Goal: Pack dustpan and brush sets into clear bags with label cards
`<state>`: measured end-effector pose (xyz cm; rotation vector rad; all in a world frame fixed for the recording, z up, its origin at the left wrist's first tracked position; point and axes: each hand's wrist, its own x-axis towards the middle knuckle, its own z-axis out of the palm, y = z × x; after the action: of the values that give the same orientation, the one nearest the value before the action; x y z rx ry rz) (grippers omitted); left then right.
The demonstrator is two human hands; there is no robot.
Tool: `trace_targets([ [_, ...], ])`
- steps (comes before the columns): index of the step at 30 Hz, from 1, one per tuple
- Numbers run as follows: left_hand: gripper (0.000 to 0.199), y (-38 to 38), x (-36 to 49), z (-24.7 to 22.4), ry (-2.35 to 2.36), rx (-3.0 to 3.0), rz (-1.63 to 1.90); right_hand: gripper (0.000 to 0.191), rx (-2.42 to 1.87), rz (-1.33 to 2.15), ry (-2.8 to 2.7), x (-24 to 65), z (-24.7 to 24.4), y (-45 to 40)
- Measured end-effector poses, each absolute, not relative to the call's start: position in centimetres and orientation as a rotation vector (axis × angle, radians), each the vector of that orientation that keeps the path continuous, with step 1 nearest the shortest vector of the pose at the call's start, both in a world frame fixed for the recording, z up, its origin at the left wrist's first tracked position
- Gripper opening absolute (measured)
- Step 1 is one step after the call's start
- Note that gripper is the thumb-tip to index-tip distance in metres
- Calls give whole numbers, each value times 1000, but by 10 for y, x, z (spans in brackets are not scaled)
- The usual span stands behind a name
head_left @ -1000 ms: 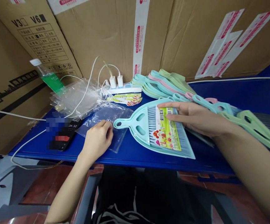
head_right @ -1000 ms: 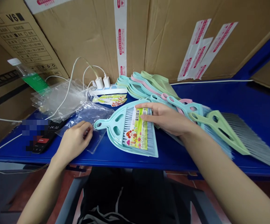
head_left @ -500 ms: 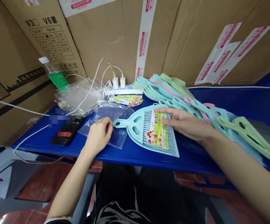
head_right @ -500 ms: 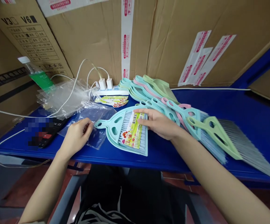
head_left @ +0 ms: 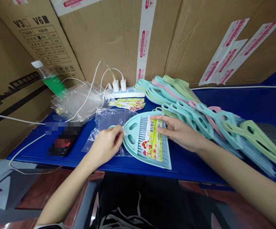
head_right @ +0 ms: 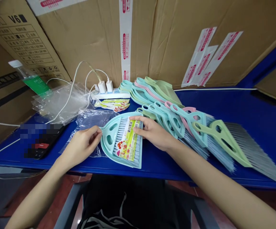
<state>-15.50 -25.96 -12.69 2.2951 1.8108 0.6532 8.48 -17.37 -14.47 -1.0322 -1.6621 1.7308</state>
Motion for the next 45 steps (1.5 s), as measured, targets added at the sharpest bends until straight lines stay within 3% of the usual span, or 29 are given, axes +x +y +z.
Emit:
trace_targets([
  [12, 16, -244, -152, -109, 1654, 2461, 216, 67, -974, 1759, -1691, 89, -146, -163],
  [39, 19, -238, -145, -124, 1360, 2027, 710, 60, -996, 1744, -1659, 89, -147, -172],
  [45, 22, -237, -157, -114, 1401, 2223, 570, 61, -1032, 1744, -1621, 90, -147, -171],
])
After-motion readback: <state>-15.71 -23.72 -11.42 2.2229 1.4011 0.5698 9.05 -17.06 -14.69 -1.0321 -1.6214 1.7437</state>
